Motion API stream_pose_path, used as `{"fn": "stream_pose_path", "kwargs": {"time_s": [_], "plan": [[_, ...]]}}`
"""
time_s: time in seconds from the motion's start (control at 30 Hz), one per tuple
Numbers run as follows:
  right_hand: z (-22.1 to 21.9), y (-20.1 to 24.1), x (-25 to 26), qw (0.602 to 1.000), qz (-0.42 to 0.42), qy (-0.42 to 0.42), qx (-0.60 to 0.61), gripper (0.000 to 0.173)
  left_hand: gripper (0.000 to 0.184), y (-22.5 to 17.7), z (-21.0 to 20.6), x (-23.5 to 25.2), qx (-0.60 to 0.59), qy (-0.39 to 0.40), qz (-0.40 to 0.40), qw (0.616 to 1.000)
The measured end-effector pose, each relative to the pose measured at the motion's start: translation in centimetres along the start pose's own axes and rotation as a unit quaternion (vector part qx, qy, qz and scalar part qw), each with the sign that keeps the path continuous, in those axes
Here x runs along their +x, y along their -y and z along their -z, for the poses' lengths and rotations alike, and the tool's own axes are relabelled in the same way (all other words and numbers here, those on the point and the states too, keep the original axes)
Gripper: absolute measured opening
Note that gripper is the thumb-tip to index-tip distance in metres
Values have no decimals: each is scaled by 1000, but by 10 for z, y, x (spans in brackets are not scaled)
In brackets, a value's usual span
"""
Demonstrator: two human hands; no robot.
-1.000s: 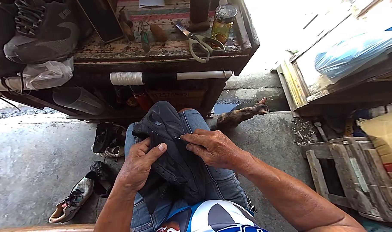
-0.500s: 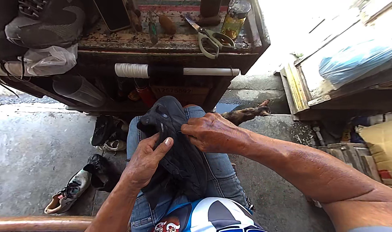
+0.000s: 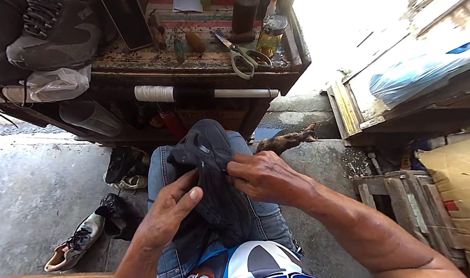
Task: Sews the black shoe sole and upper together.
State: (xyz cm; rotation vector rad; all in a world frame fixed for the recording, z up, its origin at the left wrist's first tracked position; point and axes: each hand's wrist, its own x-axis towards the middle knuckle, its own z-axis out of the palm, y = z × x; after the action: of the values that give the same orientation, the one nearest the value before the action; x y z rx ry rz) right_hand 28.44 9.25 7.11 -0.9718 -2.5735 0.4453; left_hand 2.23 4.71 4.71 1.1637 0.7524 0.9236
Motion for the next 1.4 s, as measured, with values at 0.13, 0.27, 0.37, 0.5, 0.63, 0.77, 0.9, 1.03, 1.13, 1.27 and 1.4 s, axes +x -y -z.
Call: {"fn": "stream_pose_path", "kwargs": {"time_s": [0.13, 0.27, 0.37, 0.5, 0.63, 0.77, 0.9, 1.03, 1.13, 1.27, 1.4], "plan": [[5, -2, -29, 997, -52, -44, 25, 32, 41, -20, 38, -20, 62, -88, -74, 991], [7, 0, -45, 995, -73, -66, 32, 29, 30, -29, 90, -37, 180, -266, -82, 943], [4, 2, -48, 993, -85, -72, 31, 28, 37, -24, 97, -38, 423, -305, -19, 853], [0, 1, -48, 990, -115, -78, 39, 27, 31, -31, 24, -10, 501, -188, -128, 835], [4, 1, -49, 988, -147, -46, 27, 25, 29, -13, -25, 26, 607, -59, -182, 771], [8, -1, -49, 987, -154, -47, -1, 18, 18, -3, -29, 38, 672, -24, -192, 715], [2, 1, -42, 984, -164, -73, 5, 16, 21, -18, -28, 25, 588, -33, -196, 784], [-6, -1, -40, 984, -143, -107, 25, 18, 16, -44, -22, 18, 280, 57, -158, 945], [-6, -1, -39, 985, -130, -113, 25, 20, 16, -35, -16, 26, -4, 105, -86, 991], [-7, -3, -36, 988, -104, -114, 9, 20, 11, -24, -24, 37, 27, -20, -14, 999], [-8, -8, -32, 991, -84, -100, 12, 22, 17, -3, -35, 45, 344, -105, -46, 932]]}}
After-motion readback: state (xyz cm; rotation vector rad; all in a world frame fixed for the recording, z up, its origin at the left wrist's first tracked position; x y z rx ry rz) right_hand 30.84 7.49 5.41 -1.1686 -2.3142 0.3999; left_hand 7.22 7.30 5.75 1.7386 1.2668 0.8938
